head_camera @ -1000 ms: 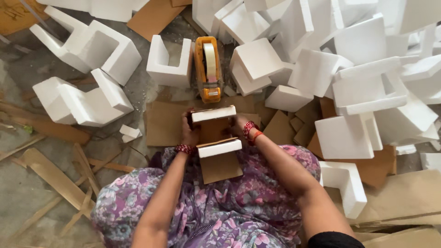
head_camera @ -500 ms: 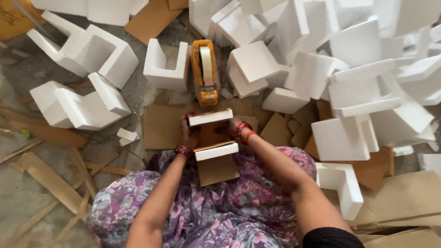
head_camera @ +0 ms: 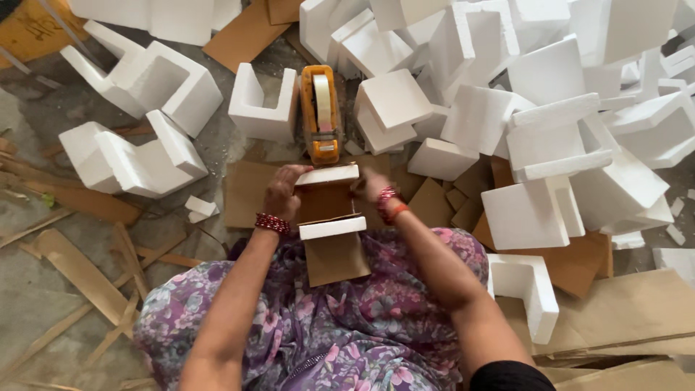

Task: The person sits on the floor and assembles white foam inserts into cardboard boxes using a handheld tape dispenser. They repeatedly pick up foam pieces, place them into boxes, and apply tape to secure the contents.

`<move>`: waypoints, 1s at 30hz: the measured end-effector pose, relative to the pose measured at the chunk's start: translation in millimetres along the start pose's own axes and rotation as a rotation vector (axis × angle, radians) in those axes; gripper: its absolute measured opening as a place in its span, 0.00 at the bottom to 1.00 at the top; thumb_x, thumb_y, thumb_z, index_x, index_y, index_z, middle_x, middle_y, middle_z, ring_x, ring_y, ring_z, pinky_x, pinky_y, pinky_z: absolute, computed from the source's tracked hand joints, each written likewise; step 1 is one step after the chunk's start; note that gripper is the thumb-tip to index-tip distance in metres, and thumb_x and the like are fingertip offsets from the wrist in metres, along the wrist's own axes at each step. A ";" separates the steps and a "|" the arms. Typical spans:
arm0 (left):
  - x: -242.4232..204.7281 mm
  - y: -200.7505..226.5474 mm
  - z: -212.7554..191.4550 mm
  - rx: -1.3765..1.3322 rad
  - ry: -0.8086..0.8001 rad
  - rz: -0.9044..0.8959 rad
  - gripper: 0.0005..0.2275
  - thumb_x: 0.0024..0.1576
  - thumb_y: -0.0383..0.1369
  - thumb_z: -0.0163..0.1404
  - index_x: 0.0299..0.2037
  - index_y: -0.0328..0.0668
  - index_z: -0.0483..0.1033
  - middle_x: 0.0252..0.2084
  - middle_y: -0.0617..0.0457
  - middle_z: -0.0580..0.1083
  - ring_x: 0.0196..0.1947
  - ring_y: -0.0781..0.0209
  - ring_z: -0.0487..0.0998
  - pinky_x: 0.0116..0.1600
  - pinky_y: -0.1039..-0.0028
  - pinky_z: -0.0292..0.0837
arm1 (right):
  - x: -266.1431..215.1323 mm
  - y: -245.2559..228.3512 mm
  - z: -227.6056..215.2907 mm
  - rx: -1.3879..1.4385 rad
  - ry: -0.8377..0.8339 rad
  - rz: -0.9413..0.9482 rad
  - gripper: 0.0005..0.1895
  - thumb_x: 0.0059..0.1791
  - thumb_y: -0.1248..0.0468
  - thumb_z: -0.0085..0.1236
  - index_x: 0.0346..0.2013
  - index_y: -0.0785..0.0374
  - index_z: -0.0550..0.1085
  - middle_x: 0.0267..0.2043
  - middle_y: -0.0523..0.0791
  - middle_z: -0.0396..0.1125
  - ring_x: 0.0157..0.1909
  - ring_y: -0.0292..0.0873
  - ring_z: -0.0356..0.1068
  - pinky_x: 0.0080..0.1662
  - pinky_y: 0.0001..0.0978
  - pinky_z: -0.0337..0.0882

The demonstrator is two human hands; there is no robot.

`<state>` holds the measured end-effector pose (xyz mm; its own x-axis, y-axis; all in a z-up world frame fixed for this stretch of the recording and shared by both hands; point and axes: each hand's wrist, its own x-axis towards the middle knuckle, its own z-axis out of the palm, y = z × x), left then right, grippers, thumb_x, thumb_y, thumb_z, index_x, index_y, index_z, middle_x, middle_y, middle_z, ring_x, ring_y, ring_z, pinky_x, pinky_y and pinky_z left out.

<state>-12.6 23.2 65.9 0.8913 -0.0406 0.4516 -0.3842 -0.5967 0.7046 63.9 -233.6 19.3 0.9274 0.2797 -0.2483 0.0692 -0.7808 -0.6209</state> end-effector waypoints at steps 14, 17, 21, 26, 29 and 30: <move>0.2 -6.4 27.3 0.038 0.036 0.014 0.20 0.43 0.15 0.49 0.45 0.42 0.72 0.49 0.48 0.74 0.55 0.44 0.73 0.66 0.54 0.64 | -26.7 -46.2 -21.4 0.274 0.132 -0.467 0.25 0.41 0.70 0.70 0.53 0.60 0.76 0.53 0.48 0.75 0.52 0.46 0.77 0.52 0.35 0.78; 9.3 -4.8 28.0 0.234 0.012 0.058 0.22 0.42 0.17 0.51 0.48 0.48 0.75 0.49 0.53 0.75 0.56 0.47 0.72 0.70 0.50 0.58 | -25.0 -49.0 -16.6 0.220 0.192 -0.485 0.24 0.42 0.70 0.71 0.53 0.60 0.77 0.52 0.49 0.75 0.51 0.47 0.77 0.52 0.35 0.78; 7.2 -6.6 13.6 0.478 0.023 0.169 0.26 0.43 0.19 0.54 0.51 0.61 0.79 0.48 0.61 0.77 0.55 0.55 0.73 0.68 0.44 0.52 | -22.8 -60.9 3.3 0.264 0.188 -0.490 0.25 0.43 0.68 0.71 0.54 0.60 0.76 0.52 0.50 0.74 0.52 0.48 0.77 0.52 0.35 0.78; 10.5 -4.7 0.1 0.210 -0.169 -0.046 0.25 0.43 0.21 0.52 0.50 0.62 0.82 0.44 0.61 0.78 0.48 0.55 0.73 0.60 0.58 0.63 | -8.4 -49.8 -7.6 0.226 -0.017 -0.534 0.28 0.41 0.68 0.71 0.55 0.60 0.76 0.52 0.49 0.74 0.52 0.48 0.76 0.53 0.38 0.76; 17.4 -3.9 -1.6 0.165 -0.203 -0.127 0.26 0.40 0.21 0.51 0.47 0.64 0.83 0.41 0.62 0.78 0.45 0.53 0.73 0.56 0.63 0.67 | 28.9 -27.3 -24.8 0.340 -0.193 -0.386 0.32 0.40 0.62 0.72 0.57 0.60 0.72 0.53 0.45 0.73 0.52 0.42 0.74 0.51 0.33 0.76; 20.3 -2.9 -0.3 0.171 -0.200 -0.132 0.26 0.39 0.21 0.51 0.46 0.64 0.83 0.40 0.62 0.78 0.44 0.53 0.73 0.55 0.63 0.67 | 46.3 -19.9 -27.0 0.393 -0.115 -0.219 0.27 0.44 0.58 0.68 0.56 0.59 0.74 0.49 0.43 0.75 0.47 0.38 0.74 0.46 0.31 0.76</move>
<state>6.6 24.3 73.2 0.9671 -0.1005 0.2336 -0.2307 -0.7333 0.6396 115.3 -220.3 40.2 0.8583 0.4918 -0.1467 0.0939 -0.4315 -0.8972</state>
